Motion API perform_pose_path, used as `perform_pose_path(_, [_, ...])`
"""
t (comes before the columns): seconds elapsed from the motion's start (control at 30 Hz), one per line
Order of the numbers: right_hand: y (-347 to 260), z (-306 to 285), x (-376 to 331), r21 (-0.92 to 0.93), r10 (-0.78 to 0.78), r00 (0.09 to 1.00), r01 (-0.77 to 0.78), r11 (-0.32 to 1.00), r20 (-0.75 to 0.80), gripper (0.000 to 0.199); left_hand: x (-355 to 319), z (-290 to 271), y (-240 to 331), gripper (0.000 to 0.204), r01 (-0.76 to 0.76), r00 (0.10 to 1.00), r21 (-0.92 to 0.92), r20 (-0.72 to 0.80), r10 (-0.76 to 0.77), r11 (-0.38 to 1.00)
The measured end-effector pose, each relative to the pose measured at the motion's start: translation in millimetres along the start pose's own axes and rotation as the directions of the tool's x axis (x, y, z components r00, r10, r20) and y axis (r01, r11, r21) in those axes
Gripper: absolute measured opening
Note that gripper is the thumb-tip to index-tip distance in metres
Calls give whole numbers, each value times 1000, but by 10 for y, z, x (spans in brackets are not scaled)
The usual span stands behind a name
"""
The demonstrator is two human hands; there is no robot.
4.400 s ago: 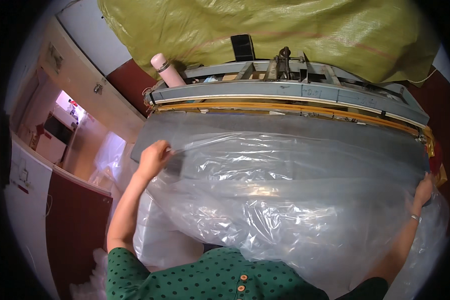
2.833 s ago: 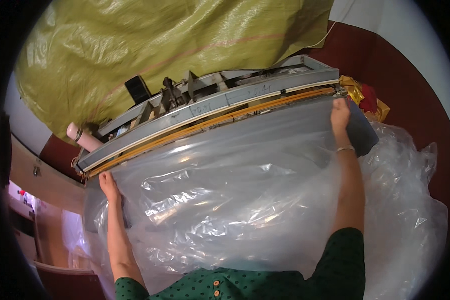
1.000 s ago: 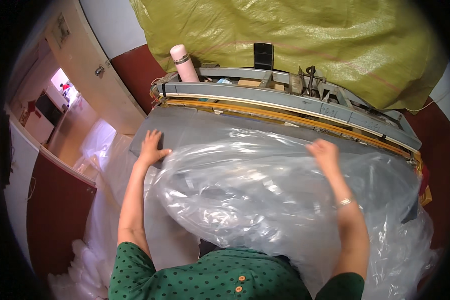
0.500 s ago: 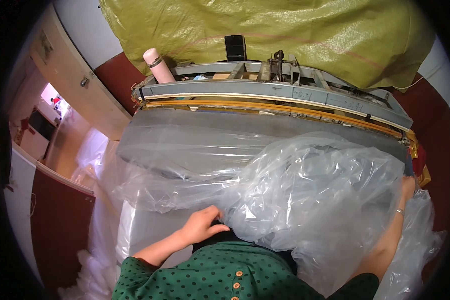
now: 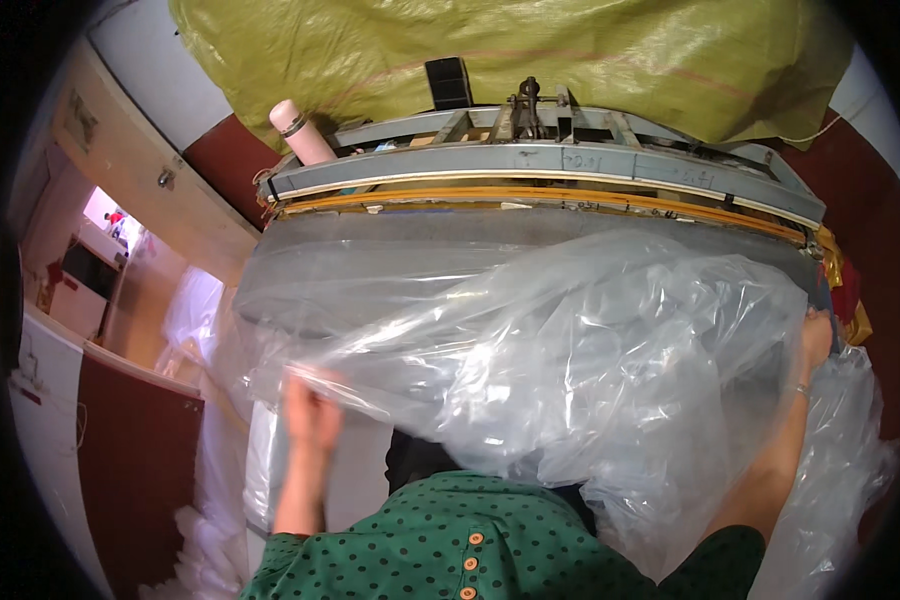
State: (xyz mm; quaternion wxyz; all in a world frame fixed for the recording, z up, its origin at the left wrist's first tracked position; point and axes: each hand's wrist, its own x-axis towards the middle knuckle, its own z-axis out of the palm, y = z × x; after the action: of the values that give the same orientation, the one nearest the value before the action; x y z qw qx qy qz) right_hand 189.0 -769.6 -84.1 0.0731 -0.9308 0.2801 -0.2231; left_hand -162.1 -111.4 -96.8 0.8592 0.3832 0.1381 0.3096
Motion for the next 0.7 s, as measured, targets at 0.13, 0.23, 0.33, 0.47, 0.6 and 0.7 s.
perform_pose_path(0.13, [96,102,164,-23,-32,999,32,999,20,32,580,359,1340,15,-593,633,801,401,662,81])
perform_pose_path(0.23, [125,260,219,3,-78,997,78,997,22,32,876,559,1792,15,-520,571,834,500,651,-185])
perform_pose_path(0.33, [148,256,226,49,-84,996,82,995,33,31,1234,827,2049,24,-427,405,528,837,367,-734])
perform_pose_path(0.47, [218,374,307,12,-84,996,84,996,-20,31,1679,1311,1999,27,-294,256,436,893,369,-851])
perform_pose_path(0.6, [391,342,277,20,-56,998,57,998,-37,32,1327,1181,813,20,-837,511,533,843,169,-126])
perform_pose_path(0.7, [360,356,273,31,-100,995,100,994,-18,33,1239,511,260,43,-777,594,427,742,-312,-463])
